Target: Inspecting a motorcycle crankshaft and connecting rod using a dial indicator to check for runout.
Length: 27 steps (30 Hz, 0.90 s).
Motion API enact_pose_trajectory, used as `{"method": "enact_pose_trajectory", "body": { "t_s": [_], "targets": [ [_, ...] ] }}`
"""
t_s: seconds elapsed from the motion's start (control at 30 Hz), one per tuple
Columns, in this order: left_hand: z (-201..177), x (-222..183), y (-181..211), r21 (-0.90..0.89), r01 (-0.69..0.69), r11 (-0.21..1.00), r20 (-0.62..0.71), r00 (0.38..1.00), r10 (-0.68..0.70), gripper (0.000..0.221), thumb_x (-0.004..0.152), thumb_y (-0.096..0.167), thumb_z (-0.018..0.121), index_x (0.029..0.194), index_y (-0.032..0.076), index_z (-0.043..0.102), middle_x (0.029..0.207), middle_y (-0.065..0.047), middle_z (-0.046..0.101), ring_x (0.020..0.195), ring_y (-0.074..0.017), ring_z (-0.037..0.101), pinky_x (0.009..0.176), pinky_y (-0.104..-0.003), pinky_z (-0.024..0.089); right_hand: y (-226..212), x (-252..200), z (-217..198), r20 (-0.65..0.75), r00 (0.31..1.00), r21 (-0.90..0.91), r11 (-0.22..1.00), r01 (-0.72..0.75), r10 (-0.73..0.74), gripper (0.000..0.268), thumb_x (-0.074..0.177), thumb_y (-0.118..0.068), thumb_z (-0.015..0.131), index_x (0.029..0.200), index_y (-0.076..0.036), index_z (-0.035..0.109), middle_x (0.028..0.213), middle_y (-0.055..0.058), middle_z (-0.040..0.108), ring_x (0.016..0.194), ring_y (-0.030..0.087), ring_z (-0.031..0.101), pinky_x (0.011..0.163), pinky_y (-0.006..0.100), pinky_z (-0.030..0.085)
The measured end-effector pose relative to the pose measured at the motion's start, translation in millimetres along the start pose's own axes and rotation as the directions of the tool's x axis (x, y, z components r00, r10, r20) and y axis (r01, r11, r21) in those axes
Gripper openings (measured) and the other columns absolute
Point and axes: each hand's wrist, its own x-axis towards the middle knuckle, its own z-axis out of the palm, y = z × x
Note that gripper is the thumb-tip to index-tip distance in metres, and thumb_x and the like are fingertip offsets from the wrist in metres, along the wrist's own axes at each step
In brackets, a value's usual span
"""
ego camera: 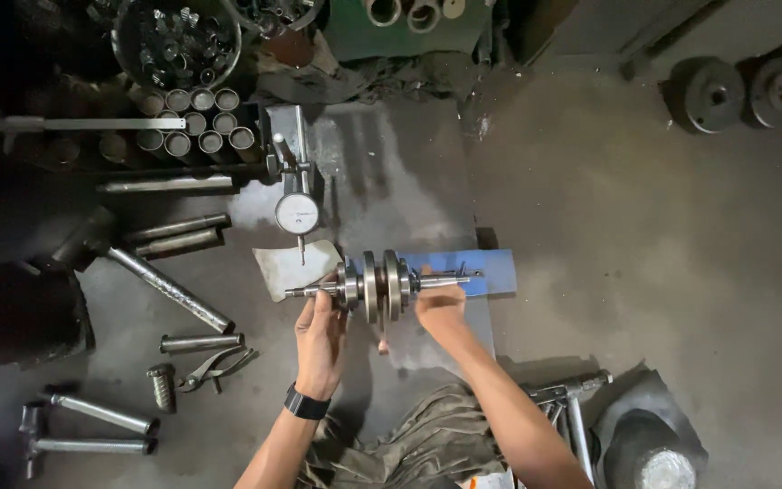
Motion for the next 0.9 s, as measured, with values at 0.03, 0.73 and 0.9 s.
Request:
{"method": "enact_pose_trajectory", "body": {
  "t_s": [0.03,0.73,0.9],
  "targets": [
    [-1,2,0,-0.008,-0.004,1.0,0.007,1.0,0.004,0.046,0.102,0.029,0.06,0.139,0.002,0.061,0.131,-0.002,0.067,0.118,-0.0143,0.06,0.105,-0.035,0.046,-14,-2,-23,-0.011,1.0,0.015,1.0,-0.019,0.019,0.026,0.083,-0.026,0.069,0.096,-0.004,0.069,0.087,0.014,0.074,0.079,0.03,0.072,0.067,0.038,0.058],
    [-12,13,-5,0.0,-0.069,0.998,-0.021,0.997,0.069,0.031,0.103,0.025,0.064,0.122,0.002,0.07,0.116,-0.004,0.071,0.104,-0.016,0.064,0.094,-0.037,0.052,-105,13,-129,0.159,0.869,-0.327,0.805,0.494,-0.469,0.052,0.081,-0.025,0.065,0.129,-0.006,0.061,0.137,0.018,0.054,0.133,0.037,0.047,0.106,0.053,0.038],
    [-15,12,-2,-0.031,-0.053,0.998,0.013,0.998,0.054,0.031,0.104,0.026,0.063,0.119,0.001,0.07,0.114,-0.007,0.072,0.102,-0.0185,0.065,0.094,-0.04,0.052,-136,25,-94,0.406,0.748,-0.294,0.699,0.651,-0.526,0.083,0.072,-0.045,0.076,0.138,-0.002,0.053,0.141,0.028,0.043,0.134,0.046,0.037,0.109,0.066,0.028]
  ]
}}
